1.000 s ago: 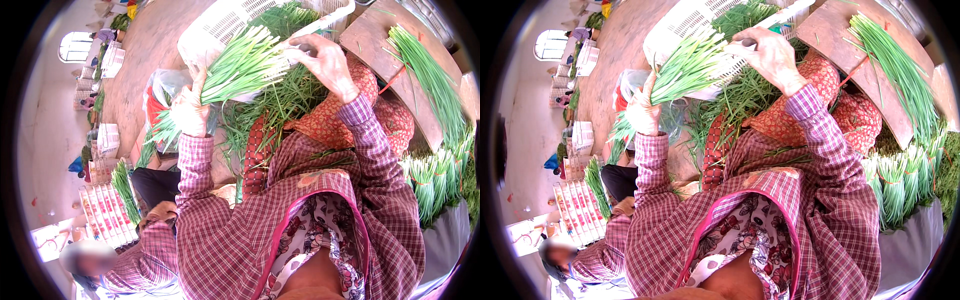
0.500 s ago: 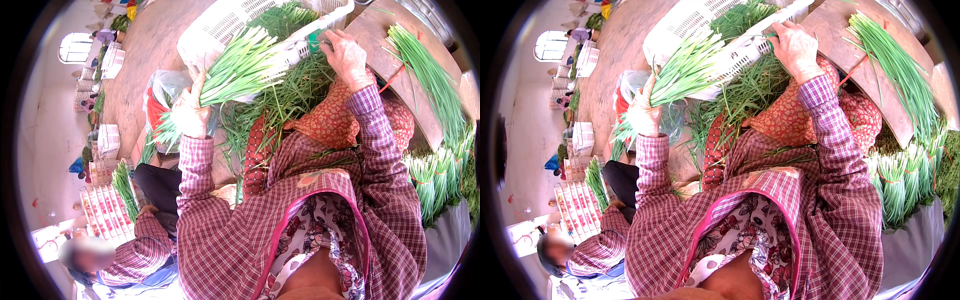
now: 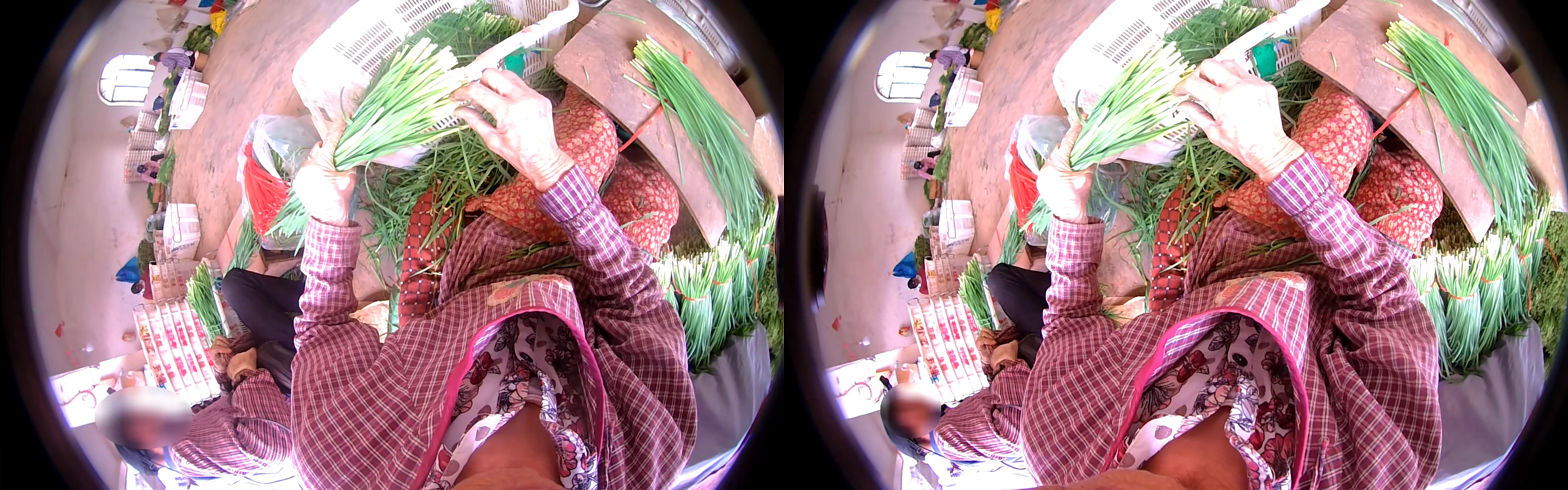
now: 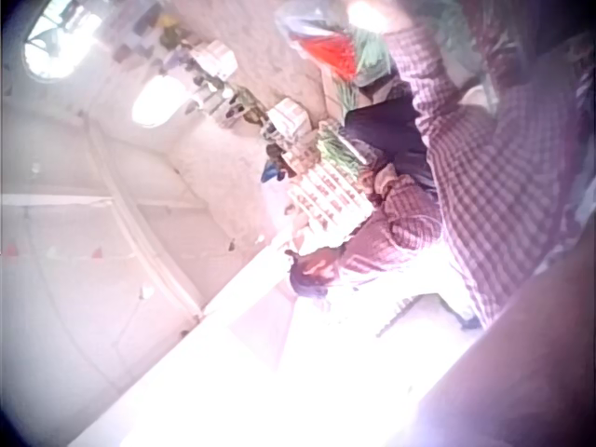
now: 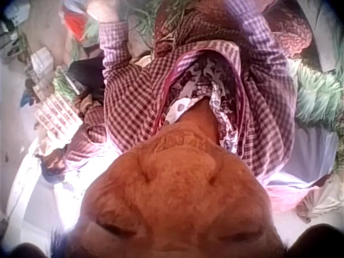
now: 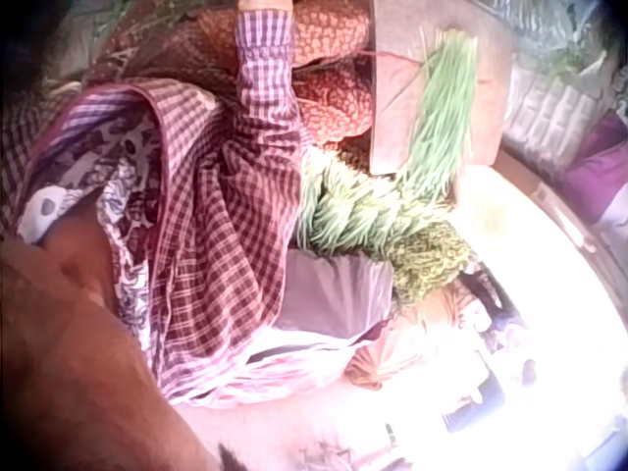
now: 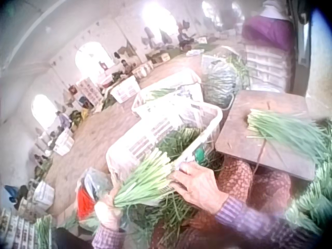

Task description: The person picks up bundles of green onions, aligns them, and removes loose or yellowed leaves by hand before placing them into a white plastic crate.

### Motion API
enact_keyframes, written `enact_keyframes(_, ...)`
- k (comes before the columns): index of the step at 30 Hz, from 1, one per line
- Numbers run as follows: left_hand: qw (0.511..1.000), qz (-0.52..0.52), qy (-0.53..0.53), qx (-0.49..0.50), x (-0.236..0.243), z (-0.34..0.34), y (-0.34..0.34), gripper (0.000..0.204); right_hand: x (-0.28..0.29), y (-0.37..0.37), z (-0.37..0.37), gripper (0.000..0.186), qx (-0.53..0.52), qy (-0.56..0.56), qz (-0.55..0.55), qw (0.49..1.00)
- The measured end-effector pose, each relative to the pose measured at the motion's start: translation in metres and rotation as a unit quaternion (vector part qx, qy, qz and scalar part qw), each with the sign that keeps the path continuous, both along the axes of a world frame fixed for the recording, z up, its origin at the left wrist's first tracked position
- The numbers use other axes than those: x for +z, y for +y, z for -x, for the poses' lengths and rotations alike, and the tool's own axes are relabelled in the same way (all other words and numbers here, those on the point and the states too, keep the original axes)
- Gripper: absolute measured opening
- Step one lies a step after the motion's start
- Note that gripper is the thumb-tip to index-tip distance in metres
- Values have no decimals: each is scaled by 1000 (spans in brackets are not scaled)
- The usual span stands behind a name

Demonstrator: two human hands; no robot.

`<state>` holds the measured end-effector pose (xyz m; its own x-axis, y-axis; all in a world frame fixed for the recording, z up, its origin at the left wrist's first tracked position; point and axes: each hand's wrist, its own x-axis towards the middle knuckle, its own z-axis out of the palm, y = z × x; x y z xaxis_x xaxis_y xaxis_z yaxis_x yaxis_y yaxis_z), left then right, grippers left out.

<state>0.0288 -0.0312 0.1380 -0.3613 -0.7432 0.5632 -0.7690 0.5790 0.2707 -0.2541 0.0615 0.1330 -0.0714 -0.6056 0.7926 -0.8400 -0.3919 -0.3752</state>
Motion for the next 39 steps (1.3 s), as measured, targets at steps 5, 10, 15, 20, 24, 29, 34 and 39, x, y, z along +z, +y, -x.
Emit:
enact_keyframes(5,999,-47,10,1,9,7,9,49,1,-5,1,16,4,12,-45,999)
enact_keyframes(10,995,-92,38,-9,10,13,11,46,-4,-7,11,13,13,-6,-58,998)
enact_keyframes(15,995,-86,56,-4,-2,2,5,44,-17,-5,37,12,-140,-15,-65,988)
enact_keyframes(20,988,-115,97,-21,-17,-5,-5,43,-1,4,19,13,-127,-29,-21,991)
enact_keyframes(24,982,-133,129,-43,-15,2,-4,43,11,-1,1,28,-97,-20,3,995)
enact_keyframes(29,976,-120,172,-64,-22,2,-4,40,2,-18,1,14,-124,-56,-44,990)
enact_keyframes(34,821,-418,348,-176,-28,-15,-4,31,-29,-20,74,13,-245,-3,-123,962)
enact_keyframes(39,798,-453,367,-150,-28,-11,10,33,-4,-3,53,16,-95,-28,-46,994)
